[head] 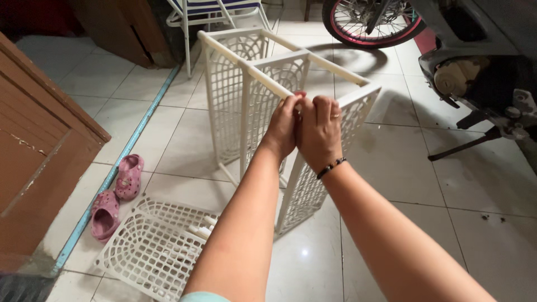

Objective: The person assembles a white plastic storage rack by inserting cylindrical legs into the perforated panels and connecting the panels together. The person handles multiple panels and legs, aligning and pressing them into place to form a three-tiered rack.

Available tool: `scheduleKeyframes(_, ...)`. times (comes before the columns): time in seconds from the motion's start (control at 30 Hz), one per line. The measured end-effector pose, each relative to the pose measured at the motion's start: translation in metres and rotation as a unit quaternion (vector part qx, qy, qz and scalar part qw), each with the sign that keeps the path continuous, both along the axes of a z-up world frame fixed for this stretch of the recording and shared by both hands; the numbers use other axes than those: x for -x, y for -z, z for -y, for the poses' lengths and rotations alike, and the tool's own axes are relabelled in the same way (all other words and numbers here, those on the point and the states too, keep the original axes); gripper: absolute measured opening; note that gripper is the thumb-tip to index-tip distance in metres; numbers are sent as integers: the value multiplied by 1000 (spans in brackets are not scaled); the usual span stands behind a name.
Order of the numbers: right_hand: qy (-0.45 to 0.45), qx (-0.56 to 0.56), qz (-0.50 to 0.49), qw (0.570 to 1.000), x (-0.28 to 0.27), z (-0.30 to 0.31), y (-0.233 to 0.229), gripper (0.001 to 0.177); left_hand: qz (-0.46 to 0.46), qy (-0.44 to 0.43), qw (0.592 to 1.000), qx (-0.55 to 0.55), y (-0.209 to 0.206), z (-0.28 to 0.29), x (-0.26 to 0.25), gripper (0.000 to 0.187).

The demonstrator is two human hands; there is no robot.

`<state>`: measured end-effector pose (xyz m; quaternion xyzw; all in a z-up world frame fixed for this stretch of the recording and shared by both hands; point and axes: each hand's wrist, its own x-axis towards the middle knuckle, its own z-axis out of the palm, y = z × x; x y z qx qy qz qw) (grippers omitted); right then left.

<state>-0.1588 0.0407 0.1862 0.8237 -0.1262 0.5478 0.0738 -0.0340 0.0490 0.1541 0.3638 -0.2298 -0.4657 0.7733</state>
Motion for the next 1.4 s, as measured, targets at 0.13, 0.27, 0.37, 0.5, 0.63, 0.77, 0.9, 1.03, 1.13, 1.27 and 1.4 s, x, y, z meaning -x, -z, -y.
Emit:
scheduleKeyframes(0.13,-3,-22,-33,999,0,-7,18,40,-54,48,997,-17,17,-7,-6,30)
scheduleKeyframes(0.27,-9,-91,-70,993,1,-16,12,45,12,84,996,-30,30,3,-29,26)
scheduleKeyframes(0.37,34,-113,-92,989,0,-29,-1,51,45,-61,966,-245,29,35,-52,38)
scheduleKeyframes(0.5,151,-206,-223,941,-7,-39,-15,38,28,-168,941,-294,35,69,-69,54)
scheduleKeyframes(0.63,141,-222,-260,929,-9,-37,-15,30,106,-283,856,-419,56,87,-77,68)
scheduleKeyframes(0.77,109,-277,-280,912,-6,-54,-24,21,105,-299,844,-432,54,74,-84,74)
scheduleKeyframes(0.9,102,-276,-252,922,8,-90,-40,31,37,-281,899,-336,28,22,-94,63)
scheduleKeyframes(1.03,81,-247,-248,933,21,-87,-36,38,32,-218,939,-264,35,13,-81,53)
scheduleKeyframes(1.13,97,-238,-248,934,11,-77,-21,34,59,-253,921,-289,53,30,-85,53)
scheduleKeyframes(1.27,61,-210,-241,946,7,-67,-10,33,37,-247,930,-268,61,43,-94,46)
scheduleKeyframes(1.4,71,-199,-238,948,-2,-71,-7,29,28,-247,927,-279,55,33,-96,47)
